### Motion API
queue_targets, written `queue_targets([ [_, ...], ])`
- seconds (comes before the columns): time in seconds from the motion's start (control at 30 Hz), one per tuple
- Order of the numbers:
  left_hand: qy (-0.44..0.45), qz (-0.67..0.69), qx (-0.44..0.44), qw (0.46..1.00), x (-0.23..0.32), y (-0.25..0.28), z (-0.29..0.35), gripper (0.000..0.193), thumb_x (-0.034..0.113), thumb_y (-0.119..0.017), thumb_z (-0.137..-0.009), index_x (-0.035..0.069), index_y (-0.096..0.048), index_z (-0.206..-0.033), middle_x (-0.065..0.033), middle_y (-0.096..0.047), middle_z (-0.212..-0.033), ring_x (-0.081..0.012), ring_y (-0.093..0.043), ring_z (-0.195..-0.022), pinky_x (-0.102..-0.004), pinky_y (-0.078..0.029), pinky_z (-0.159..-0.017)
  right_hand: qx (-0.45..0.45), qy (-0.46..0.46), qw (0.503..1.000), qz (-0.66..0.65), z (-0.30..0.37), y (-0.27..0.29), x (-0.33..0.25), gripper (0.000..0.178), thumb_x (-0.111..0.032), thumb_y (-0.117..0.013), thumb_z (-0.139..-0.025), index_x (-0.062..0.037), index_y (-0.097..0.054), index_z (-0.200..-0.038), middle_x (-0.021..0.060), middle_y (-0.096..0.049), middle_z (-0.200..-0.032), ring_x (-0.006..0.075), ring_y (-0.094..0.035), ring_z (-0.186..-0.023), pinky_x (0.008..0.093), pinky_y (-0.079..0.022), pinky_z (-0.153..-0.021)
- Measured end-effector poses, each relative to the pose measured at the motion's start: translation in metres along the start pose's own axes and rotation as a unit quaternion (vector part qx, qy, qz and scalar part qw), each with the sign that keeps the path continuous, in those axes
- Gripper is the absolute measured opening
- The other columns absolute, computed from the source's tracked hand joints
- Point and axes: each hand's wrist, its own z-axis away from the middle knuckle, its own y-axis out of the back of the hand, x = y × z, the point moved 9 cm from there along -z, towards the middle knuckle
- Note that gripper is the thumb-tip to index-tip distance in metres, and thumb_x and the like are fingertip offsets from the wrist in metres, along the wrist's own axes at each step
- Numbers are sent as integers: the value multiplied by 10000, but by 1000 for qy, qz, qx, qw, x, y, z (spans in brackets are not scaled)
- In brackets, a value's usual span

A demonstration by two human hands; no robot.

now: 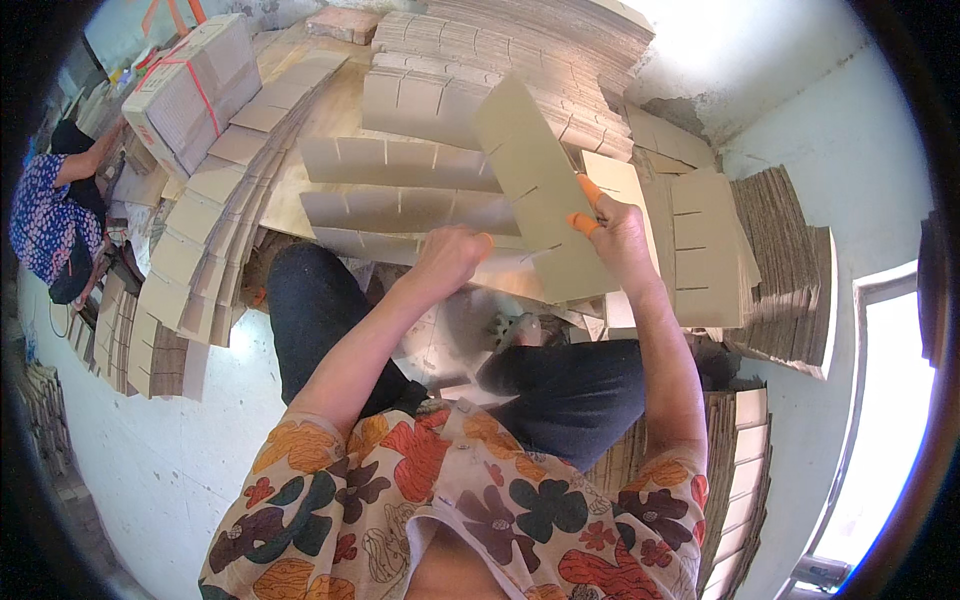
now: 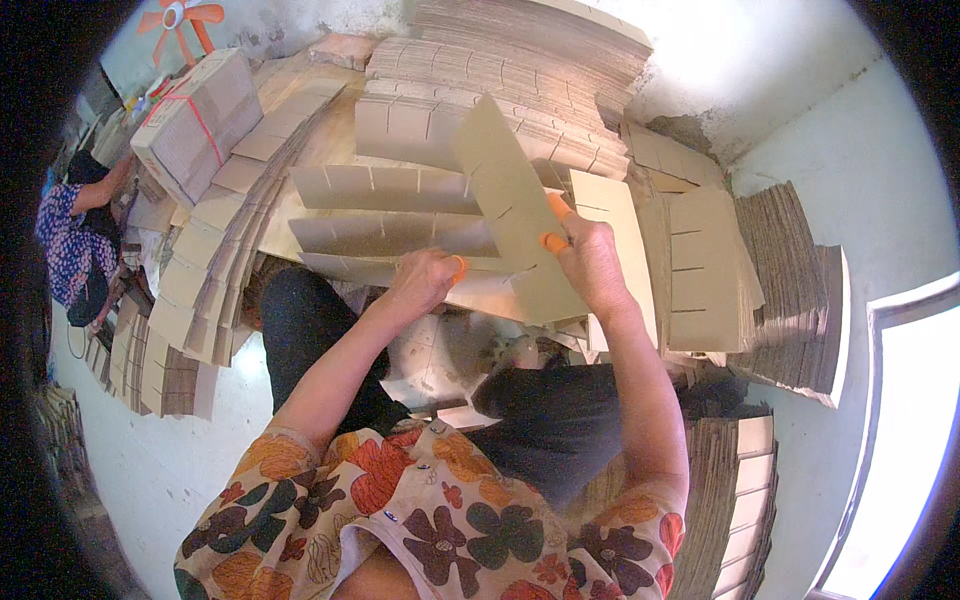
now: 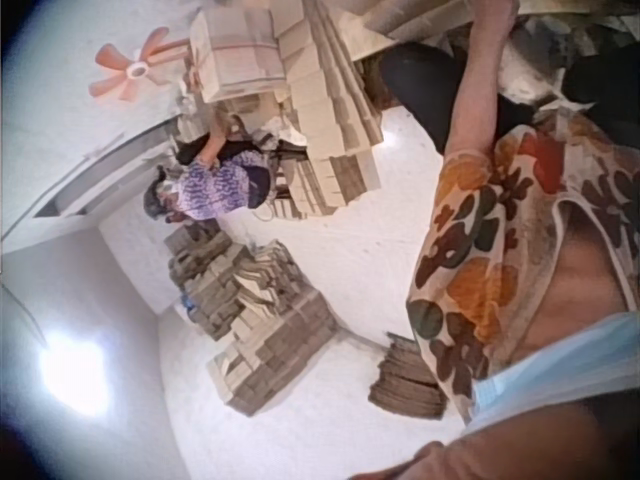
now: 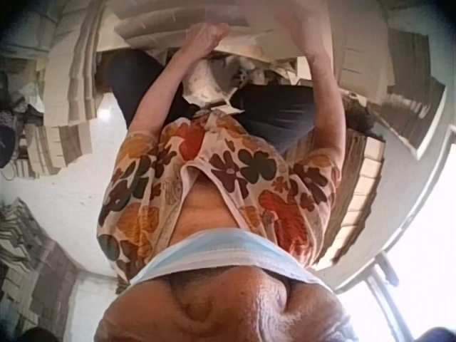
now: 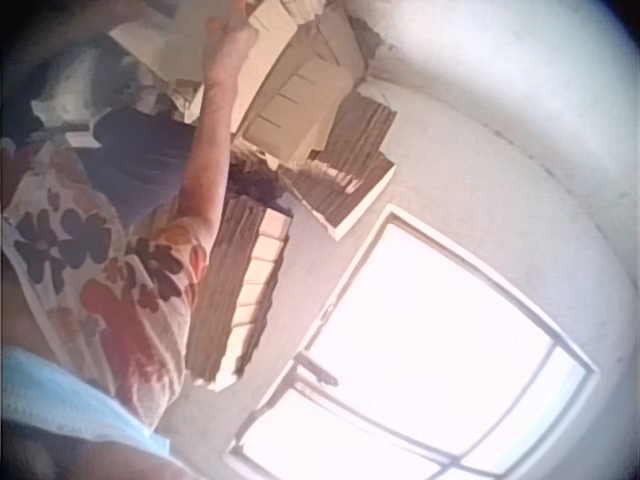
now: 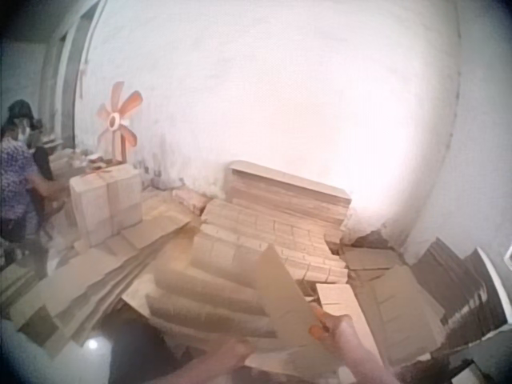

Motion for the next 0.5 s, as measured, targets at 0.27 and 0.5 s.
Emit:
queue_targets([
  [0.27, -8, 15, 13, 1000, -7, -3, -1, 28, 87, -590, -756, 67, -608, -752, -158, -566, -627, -344, -594, -618, -440, -470, -515, -22, -70, 997, -25, -1, 0, 4, 459, 27, -667, -764, 23, -559, -1210, 115, -668, -941, 52, -526, -677, 239, -471, -610],
  [0.5, 2, 8, -7, 1000, -19, -12, -2, 27, 77, -574, -741, 59, -594, -736, -163, -572, -632, -343, -601, -623, -444, -472, -523, -86, -4, 996, -9, -20, -27, 0, 404, 28, -672, -744, 26, -588, -1138, 156, -673, -882, 82, -564, -695, 253, -480, -635],
])
